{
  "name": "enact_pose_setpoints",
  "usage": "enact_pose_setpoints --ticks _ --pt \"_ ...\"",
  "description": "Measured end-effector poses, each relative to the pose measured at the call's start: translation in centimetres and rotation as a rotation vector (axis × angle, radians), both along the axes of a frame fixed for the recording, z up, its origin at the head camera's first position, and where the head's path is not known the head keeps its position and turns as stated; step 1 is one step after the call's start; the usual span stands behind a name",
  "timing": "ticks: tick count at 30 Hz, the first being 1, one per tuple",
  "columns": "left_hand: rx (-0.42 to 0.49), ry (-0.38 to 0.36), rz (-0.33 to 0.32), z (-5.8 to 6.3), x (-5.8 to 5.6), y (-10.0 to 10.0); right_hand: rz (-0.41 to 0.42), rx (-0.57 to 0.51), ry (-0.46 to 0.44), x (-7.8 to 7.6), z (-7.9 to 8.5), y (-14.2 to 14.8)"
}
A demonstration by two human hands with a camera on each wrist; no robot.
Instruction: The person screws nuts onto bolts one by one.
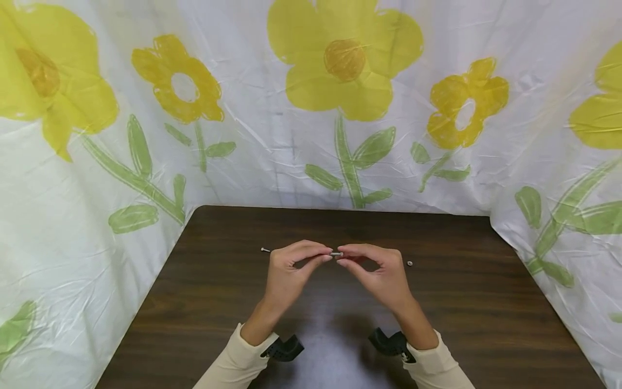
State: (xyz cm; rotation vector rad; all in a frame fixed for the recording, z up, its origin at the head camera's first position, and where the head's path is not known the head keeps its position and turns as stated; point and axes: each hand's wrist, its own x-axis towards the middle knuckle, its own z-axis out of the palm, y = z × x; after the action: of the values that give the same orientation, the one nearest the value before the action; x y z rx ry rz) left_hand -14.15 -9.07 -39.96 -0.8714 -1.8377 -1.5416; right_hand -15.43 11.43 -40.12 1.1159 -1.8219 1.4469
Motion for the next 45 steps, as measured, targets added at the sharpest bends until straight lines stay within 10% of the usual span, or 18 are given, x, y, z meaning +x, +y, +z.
enact_pose_setpoints --ticks 26,37,45 --pt "0.003 0.063 -0.057 0.13 0.02 0.42 0.005 0.007 -0.284 0.71 0.09 -0.34" --pt "0.003 0.084 -0.048 0.23 0.09 0.15 0.044 -0.045 -0.074 0.41 0.33 -0.03" --pt "0.013 0.067 -0.062 0.29 0.29 0.27 0.045 -0.028 -0.086 0.48 0.03 0.07"
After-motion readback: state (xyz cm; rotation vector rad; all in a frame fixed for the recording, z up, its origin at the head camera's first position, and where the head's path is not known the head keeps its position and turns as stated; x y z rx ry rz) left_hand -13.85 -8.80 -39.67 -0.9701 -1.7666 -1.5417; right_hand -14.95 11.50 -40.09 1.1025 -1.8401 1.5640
